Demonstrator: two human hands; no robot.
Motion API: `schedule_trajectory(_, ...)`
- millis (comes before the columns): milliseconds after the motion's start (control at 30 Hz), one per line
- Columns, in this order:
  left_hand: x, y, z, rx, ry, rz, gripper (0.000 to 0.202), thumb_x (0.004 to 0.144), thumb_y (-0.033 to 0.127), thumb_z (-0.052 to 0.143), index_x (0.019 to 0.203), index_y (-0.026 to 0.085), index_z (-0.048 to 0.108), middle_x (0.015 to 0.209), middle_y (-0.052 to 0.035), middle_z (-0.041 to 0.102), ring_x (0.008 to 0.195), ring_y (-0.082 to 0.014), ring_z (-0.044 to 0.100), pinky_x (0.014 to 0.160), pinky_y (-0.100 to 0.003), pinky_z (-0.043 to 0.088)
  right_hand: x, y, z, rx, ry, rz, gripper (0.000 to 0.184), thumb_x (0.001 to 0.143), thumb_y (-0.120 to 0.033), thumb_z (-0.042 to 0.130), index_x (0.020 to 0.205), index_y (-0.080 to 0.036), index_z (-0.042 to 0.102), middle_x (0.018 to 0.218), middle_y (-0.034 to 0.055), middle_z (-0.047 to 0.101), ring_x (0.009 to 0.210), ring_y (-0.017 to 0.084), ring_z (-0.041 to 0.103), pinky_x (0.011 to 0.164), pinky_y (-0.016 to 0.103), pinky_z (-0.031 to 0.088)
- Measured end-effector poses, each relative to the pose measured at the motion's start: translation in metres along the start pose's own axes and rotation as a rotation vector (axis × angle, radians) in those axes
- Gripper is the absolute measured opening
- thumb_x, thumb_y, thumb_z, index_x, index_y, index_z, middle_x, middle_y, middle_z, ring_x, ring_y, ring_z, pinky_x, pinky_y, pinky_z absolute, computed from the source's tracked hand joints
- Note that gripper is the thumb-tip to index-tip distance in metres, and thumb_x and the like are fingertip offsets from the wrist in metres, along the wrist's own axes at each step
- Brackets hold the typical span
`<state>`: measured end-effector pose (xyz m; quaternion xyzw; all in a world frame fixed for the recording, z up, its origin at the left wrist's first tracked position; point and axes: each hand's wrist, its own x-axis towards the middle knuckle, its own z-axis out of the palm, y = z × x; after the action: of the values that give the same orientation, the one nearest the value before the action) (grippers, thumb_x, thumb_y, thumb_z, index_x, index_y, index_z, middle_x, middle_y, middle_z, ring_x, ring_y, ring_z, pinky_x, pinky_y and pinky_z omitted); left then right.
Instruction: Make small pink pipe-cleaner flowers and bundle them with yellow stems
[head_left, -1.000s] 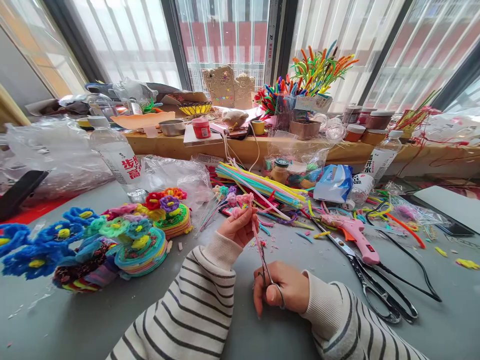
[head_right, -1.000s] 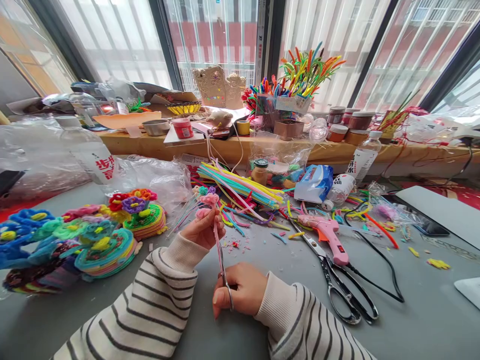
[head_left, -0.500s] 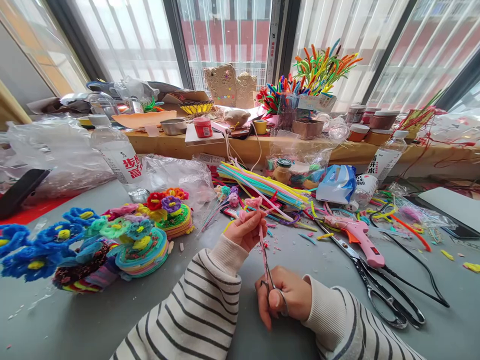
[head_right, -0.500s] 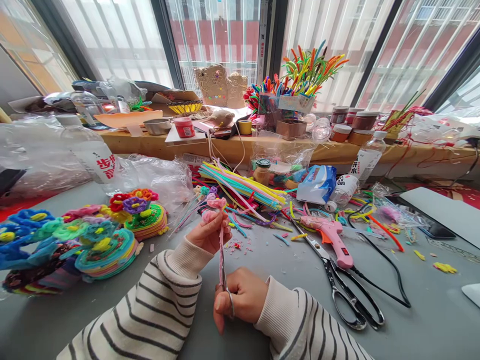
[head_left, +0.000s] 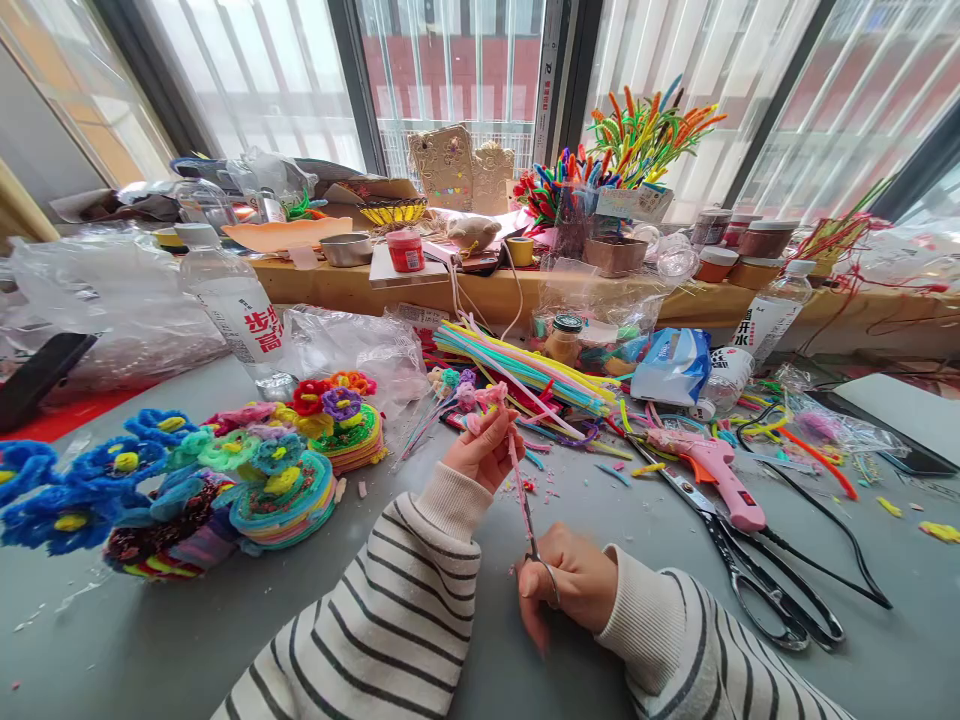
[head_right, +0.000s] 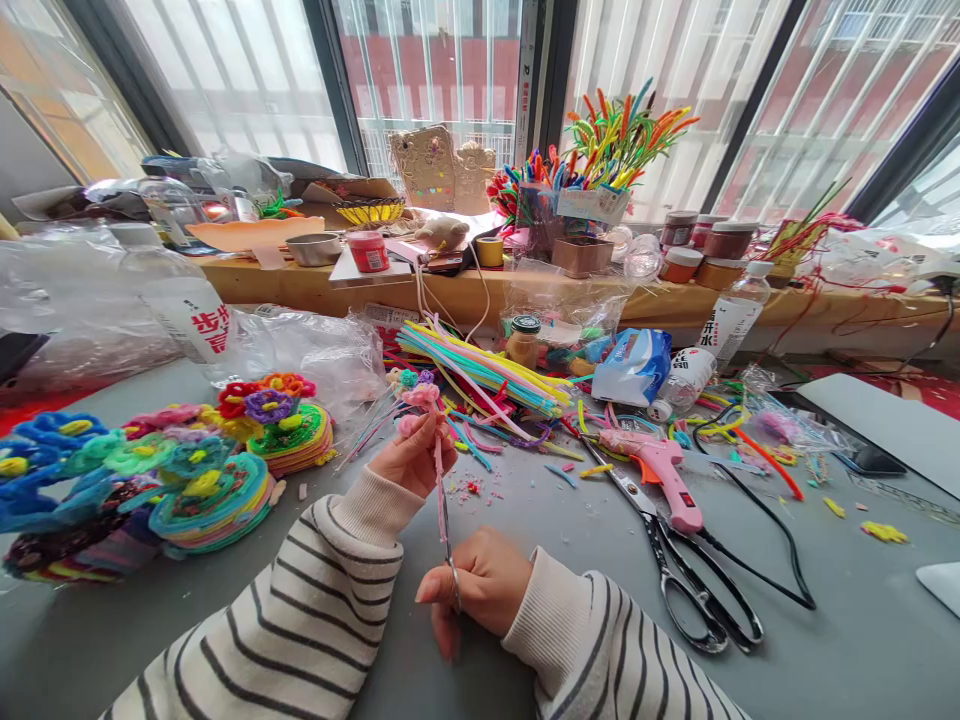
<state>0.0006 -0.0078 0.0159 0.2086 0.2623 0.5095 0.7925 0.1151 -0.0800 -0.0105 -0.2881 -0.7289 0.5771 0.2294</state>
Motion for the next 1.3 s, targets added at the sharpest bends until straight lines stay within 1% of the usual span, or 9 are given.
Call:
schedule_trajectory(167, 0.001, 0.000, -0.003, 0.018, -0.050, -0.015, 0.006, 0.066, 0.015, 0.058, 0.063, 0.014, 0.062, 0.048, 0.0030, 0.055, 0.046, -0.0038, 0.053, 0.050, -0.014, 0.044, -0.001, 0.005, -0.001, -0.037, 0.012, -0.111, 0.074, 0.071, -0.067, 0.013, 0.044, -0.012, 0.054, 0.042, 0.0015, 0.046, 0.042, 0.008, 0.043, 0.045, 0.019, 0.036)
schedule_trajectory(233, 0.001, 0.000, -0.003, 0.020, -0.080, -0.031, 0.002, 0.063, 0.016, 0.061, 0.063, 0.014, 0.063, 0.049, 0.0030, 0.056, 0.047, -0.0041, 0.053, 0.050, -0.015, 0.045, -0.001, 0.005, -0.001, -0.066, 0.015, -0.156, 0.076, 0.070, -0.068, 0.011, 0.047, -0.011, 0.056, 0.044, 0.0015, 0.045, 0.043, 0.008, 0.043, 0.046, 0.019, 0.036)
schedule_trajectory(300, 0.000, 0.000, -0.003, 0.033, -0.100, -0.042, 0.004, 0.060, 0.016, 0.064, 0.063, 0.014, 0.063, 0.050, 0.0029, 0.057, 0.048, -0.0046, 0.054, 0.050, -0.015, 0.045, -0.001, 0.005, -0.002, -0.065, 0.001, -0.180, 0.076, 0.070, -0.068, 0.012, 0.048, -0.010, 0.057, 0.045, 0.0011, 0.044, 0.043, 0.007, 0.042, 0.046, 0.019, 0.036)
schedule_trajectory(433, -0.002, -0.002, -0.001, 0.067, -0.106, -0.040, 0.013, 0.052, 0.019, 0.069, 0.062, 0.014, 0.064, 0.049, 0.0027, 0.058, 0.048, -0.0045, 0.054, 0.050, -0.014, 0.045, 0.000, 0.005, -0.003, -0.019, -0.039, -0.180, 0.073, 0.070, -0.067, 0.018, 0.048, -0.010, 0.056, 0.046, 0.0001, 0.043, 0.043, 0.006, 0.042, 0.045, 0.018, 0.035)
schedule_trajectory(667, -0.002, -0.003, 0.002, 0.124, -0.065, -0.067, 0.020, 0.042, 0.019, 0.074, 0.058, 0.014, 0.064, 0.046, 0.0032, 0.057, 0.045, -0.0048, 0.053, 0.046, -0.014, 0.043, 0.002, 0.005, -0.003, 0.030, -0.056, -0.150, 0.071, 0.069, -0.068, 0.017, 0.046, -0.011, 0.053, 0.042, -0.0008, 0.041, 0.038, 0.006, 0.040, 0.041, 0.018, 0.034)
schedule_trajectory(800, -0.002, -0.003, 0.002, 0.092, -0.050, -0.058, 0.017, 0.044, 0.017, 0.073, 0.059, 0.013, 0.063, 0.049, 0.0035, 0.058, 0.046, -0.0047, 0.054, 0.047, -0.014, 0.043, 0.004, 0.007, -0.001, 0.076, -0.040, -0.110, 0.070, 0.067, -0.070, 0.021, 0.040, -0.012, 0.049, 0.037, -0.0002, 0.042, 0.037, 0.006, 0.038, 0.039, 0.017, 0.034)
schedule_trajectory(1000, 0.000, -0.001, -0.003, 0.064, -0.063, -0.024, 0.010, 0.053, 0.016, 0.068, 0.062, 0.014, 0.063, 0.050, 0.0024, 0.059, 0.047, -0.0056, 0.055, 0.047, -0.015, 0.045, 0.005, 0.012, 0.001, 0.092, -0.004, -0.078, 0.067, 0.072, -0.064, 0.024, 0.039, -0.011, 0.049, 0.035, -0.0008, 0.041, 0.035, 0.005, 0.037, 0.039, 0.017, 0.034)
schedule_trajectory(1133, 0.000, -0.001, -0.003, 0.057, -0.087, -0.035, 0.010, 0.054, 0.016, 0.068, 0.062, 0.013, 0.064, 0.049, 0.0020, 0.059, 0.046, -0.0055, 0.054, 0.046, -0.015, 0.044, 0.002, 0.012, 0.000, 0.084, -0.039, -0.148, 0.072, 0.071, -0.067, 0.018, 0.044, -0.010, 0.053, 0.040, 0.0002, 0.042, 0.037, 0.006, 0.039, 0.040, 0.018, 0.033)
schedule_trajectory(1300, -0.001, -0.002, -0.001, 0.089, -0.081, -0.088, 0.014, 0.048, 0.018, 0.071, 0.060, 0.014, 0.064, 0.049, 0.0027, 0.058, 0.046, -0.0055, 0.054, 0.047, -0.015, 0.044, -0.001, 0.007, -0.003, -0.017, -0.060, -0.212, 0.078, 0.069, -0.068, 0.013, 0.054, -0.008, 0.059, 0.049, 0.0017, 0.044, 0.046, 0.008, 0.042, 0.046, 0.019, 0.035)
